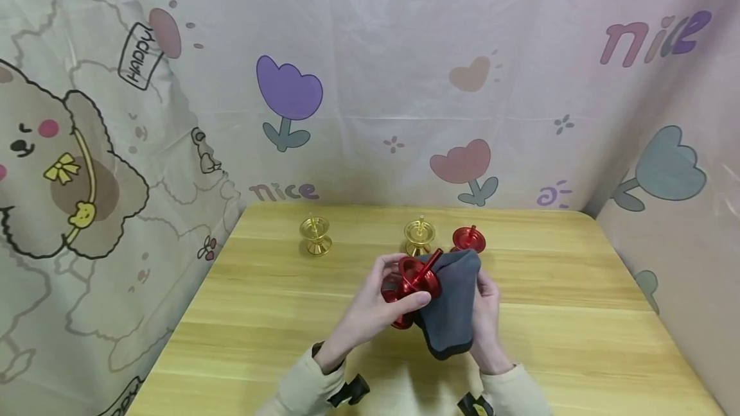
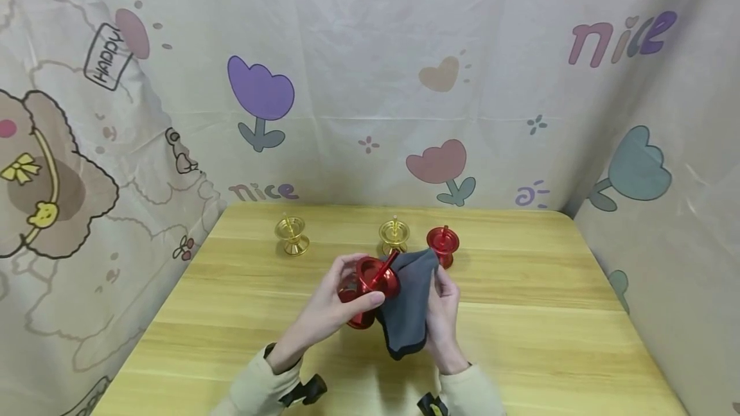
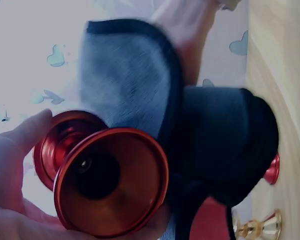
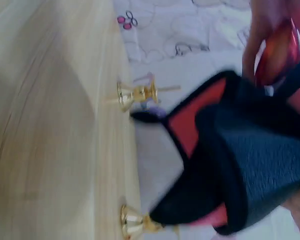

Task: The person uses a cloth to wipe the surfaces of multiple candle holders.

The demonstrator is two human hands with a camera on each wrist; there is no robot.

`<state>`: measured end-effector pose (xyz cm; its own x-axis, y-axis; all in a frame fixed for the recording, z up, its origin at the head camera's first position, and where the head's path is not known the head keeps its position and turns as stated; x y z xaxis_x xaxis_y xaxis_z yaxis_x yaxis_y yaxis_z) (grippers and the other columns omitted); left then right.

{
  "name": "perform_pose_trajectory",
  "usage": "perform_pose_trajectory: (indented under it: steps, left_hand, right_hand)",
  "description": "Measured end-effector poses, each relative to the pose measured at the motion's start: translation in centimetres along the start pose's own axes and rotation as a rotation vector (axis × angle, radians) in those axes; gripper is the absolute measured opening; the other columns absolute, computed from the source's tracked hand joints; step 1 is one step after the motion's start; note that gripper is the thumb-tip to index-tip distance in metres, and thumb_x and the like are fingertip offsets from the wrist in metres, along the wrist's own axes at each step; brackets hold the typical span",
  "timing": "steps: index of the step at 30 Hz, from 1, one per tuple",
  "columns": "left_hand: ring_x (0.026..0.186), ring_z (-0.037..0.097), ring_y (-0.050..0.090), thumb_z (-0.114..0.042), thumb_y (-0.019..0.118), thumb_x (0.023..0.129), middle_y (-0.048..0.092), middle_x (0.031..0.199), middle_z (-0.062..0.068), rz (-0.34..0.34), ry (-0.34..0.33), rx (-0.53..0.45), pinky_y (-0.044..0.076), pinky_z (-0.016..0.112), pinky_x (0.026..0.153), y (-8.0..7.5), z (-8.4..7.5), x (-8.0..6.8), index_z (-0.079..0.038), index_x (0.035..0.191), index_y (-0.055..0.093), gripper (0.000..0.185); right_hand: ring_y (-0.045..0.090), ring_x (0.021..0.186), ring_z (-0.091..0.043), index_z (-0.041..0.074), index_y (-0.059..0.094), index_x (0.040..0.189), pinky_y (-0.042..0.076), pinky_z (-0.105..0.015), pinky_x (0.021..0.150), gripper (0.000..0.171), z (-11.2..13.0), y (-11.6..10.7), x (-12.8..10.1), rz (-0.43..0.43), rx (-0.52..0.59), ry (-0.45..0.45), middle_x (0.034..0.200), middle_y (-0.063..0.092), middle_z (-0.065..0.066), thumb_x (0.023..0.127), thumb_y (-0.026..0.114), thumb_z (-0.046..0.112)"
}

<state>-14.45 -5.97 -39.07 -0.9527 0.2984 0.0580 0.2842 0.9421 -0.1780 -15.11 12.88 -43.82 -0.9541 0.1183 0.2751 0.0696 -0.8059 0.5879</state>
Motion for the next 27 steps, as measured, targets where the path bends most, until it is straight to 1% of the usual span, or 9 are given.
perform_pose_trajectory:
  steps: [3, 6, 8, 12, 15, 18, 22, 25, 27]
  left_hand:
    - [0.105, 0.019, 0.065, -0.033, 0.08, 0.087, 0.064, 0.125, 0.013, -0.012, 0.01, -0.027, 0.055, 0.032, 0.09, 0.4, 0.3, 0.1, -0.016, 0.138, 0.045, 0.064]
    - [0.103, 0.02, 0.065, -0.029, 0.079, 0.088, 0.064, 0.125, 0.014, -0.008, 0.037, -0.042, 0.056, 0.03, 0.089, 0.6, 0.3, 0.1, -0.016, 0.139, 0.046, 0.062]
    - [0.101, 0.019, 0.065, -0.027, 0.079, 0.088, 0.064, 0.124, 0.014, 0.005, 0.058, -0.04, 0.056, 0.028, 0.086, 0.6, 0.4, 0.1, -0.016, 0.139, 0.046, 0.062]
    - [0.095, 0.015, 0.066, -0.023, 0.08, 0.087, 0.064, 0.12, 0.014, 0.026, 0.104, -0.028, 0.057, 0.026, 0.08, 0.5, 0.4, -0.1, -0.016, 0.14, 0.048, 0.062]
    - [0.092, 0.013, 0.066, -0.021, 0.081, 0.086, 0.066, 0.118, 0.011, 0.043, 0.133, 0.005, 0.058, 0.025, 0.077, 0.4, 0.4, -0.2, -0.016, 0.139, 0.049, 0.061]
    - [0.092, 0.011, 0.065, -0.021, 0.082, 0.085, 0.067, 0.118, 0.007, 0.06, 0.154, 0.058, 0.058, 0.025, 0.078, 0.4, 0.3, -0.2, -0.016, 0.138, 0.05, 0.061]
    - [0.093, 0.009, 0.064, -0.021, 0.082, 0.086, 0.066, 0.122, 0.006, 0.098, 0.169, 0.093, 0.057, 0.025, 0.079, 0.7, 0.3, -0.3, -0.014, 0.137, 0.05, 0.061]
    - [0.093, 0.009, 0.064, -0.019, 0.081, 0.086, 0.065, 0.124, 0.007, 0.118, 0.167, 0.083, 0.058, 0.025, 0.076, 0.9, 0.4, -0.3, -0.013, 0.137, 0.049, 0.06]
    - [0.092, 0.008, 0.064, -0.019, 0.081, 0.086, 0.065, 0.124, 0.008, 0.113, 0.169, 0.081, 0.058, 0.024, 0.075, 1.0, 0.4, -0.3, -0.013, 0.136, 0.049, 0.06]
  right_hand:
    - [0.07, 0.084, -0.001, 0.016, 0.076, 0.113, 0.058, -0.015, 0.068, 0.023, -0.6, 0.6, -0.1, 0.017, -0.048, -0.079, 0.101, 0.076, 0.006, 0.102, 0.056, 0.011]
    - [0.067, 0.098, -0.002, 0.011, 0.074, 0.114, 0.056, -0.015, 0.078, 0.023, -0.8, 0.7, 0.2, 0.115, -0.138, -0.157, 0.113, 0.072, 0.005, 0.099, 0.059, 0.003]
    - [0.062, 0.105, -0.005, 0.007, 0.074, 0.11, 0.054, -0.016, 0.083, 0.024, -0.6, 0.6, 0.5, 0.212, -0.221, -0.197, 0.117, 0.067, 0.003, 0.096, 0.06, -0.006]
    - [0.056, 0.113, -0.011, -0.001, 0.074, 0.102, 0.047, -0.02, 0.096, 0.025, 0.0, 0.2, 1.4, 0.405, -0.363, -0.208, 0.119, 0.063, 0.001, 0.086, 0.062, -0.016]
    - [0.054, 0.115, -0.012, -0.003, 0.073, 0.094, 0.044, -0.022, 0.103, 0.018, 0.6, 0.0, 1.8, 0.493, -0.414, -0.179, 0.117, 0.061, 0.0, 0.083, 0.067, -0.016]
    - [0.057, 0.116, -0.012, -0.003, 0.071, 0.084, 0.044, -0.022, 0.105, 0.013, 0.9, 0.0, 1.8, 0.528, -0.423, -0.124, 0.116, 0.059, -0.001, 0.081, 0.071, -0.015]
    - [0.055, 0.115, -0.011, -0.01, 0.072, 0.09, 0.045, -0.021, 0.103, 0.01, 0.9, 0.1, 1.7, 0.531, -0.391, -0.05, 0.11, 0.055, 0.0, 0.081, 0.072, -0.015]
    - [0.052, 0.113, -0.012, -0.013, 0.072, 0.097, 0.045, -0.021, 0.103, 0.015, 0.7, 0.3, 1.4, 0.502, -0.384, -0.042, 0.105, 0.053, 0.0, 0.082, 0.071, -0.015]
    - [0.052, 0.111, -0.013, -0.012, 0.072, 0.095, 0.046, -0.021, 0.101, 0.014, 0.7, 0.4, 1.3, 0.469, -0.386, -0.06, 0.103, 0.052, 0.0, 0.082, 0.071, -0.015]
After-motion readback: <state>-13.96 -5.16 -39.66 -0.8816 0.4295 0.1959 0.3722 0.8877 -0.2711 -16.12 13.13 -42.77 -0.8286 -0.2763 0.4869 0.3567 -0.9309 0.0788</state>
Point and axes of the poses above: each hand's wrist, its own x-axis towards the middle knuckle, its own y-axis out of the palm, z = x × y, the point moved 2 cm from there along x, towards the middle knuckle
